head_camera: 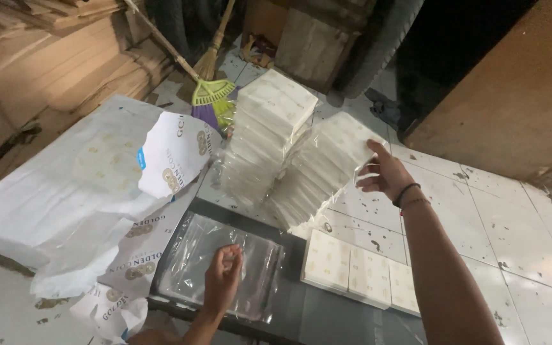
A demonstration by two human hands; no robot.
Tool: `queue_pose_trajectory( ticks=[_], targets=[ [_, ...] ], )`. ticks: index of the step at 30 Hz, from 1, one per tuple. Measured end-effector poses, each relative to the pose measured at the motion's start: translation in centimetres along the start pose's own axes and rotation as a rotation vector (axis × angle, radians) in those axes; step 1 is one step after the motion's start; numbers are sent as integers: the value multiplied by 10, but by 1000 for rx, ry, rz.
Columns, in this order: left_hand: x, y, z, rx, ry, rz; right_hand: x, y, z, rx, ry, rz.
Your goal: The person sits on the floor and repeatedly picks up stacks of small white rectangular items, places them into clear plastic bags, and stacks the packaged items on a nearby pile. The person handles the items by hand without using any tools.
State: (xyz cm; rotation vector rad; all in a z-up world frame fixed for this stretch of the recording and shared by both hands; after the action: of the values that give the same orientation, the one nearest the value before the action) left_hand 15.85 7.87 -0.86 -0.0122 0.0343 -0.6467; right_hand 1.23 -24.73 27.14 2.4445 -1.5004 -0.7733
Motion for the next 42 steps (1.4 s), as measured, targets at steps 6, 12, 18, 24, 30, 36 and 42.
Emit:
queue_pose_trajectory(
  ticks=[6,12,18,24,30,36,42],
  targets=[
    [10,-4,-23,264,-178,4,2,1,-11,-373,93,114],
    [8,-21,-76,736,-230,-88,9,3,-9,-469,240,40],
    [-5,-18,-47,878,-83,-254,5,0,-3,-427,300,122],
    [-8,-16,-34,931,-87,-352,-45,-3,27,-159,407,285],
    [-6,-18,-45,973,-55,-321,-72,-115,232,-58,197,94],
    [-6,-16,-53,916,-130,-274,-106,-196,286,-387,-79,-14],
    [-7,-18,-58,866,-84,-271,-90,-226,301,-324,-160,17]
  ],
)
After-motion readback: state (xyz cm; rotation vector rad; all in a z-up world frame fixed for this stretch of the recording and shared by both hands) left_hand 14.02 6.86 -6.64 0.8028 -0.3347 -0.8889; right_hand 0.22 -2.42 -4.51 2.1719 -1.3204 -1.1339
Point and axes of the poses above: each hand's wrist, its own x-axis towards the middle knuckle, its own y-axis out of the back of the hand, z = x × y, the point moved 4 cm from there along x, towards the middle knuckle, and after that the axes turned 7 degrees about -x, right-handed, at the moved point
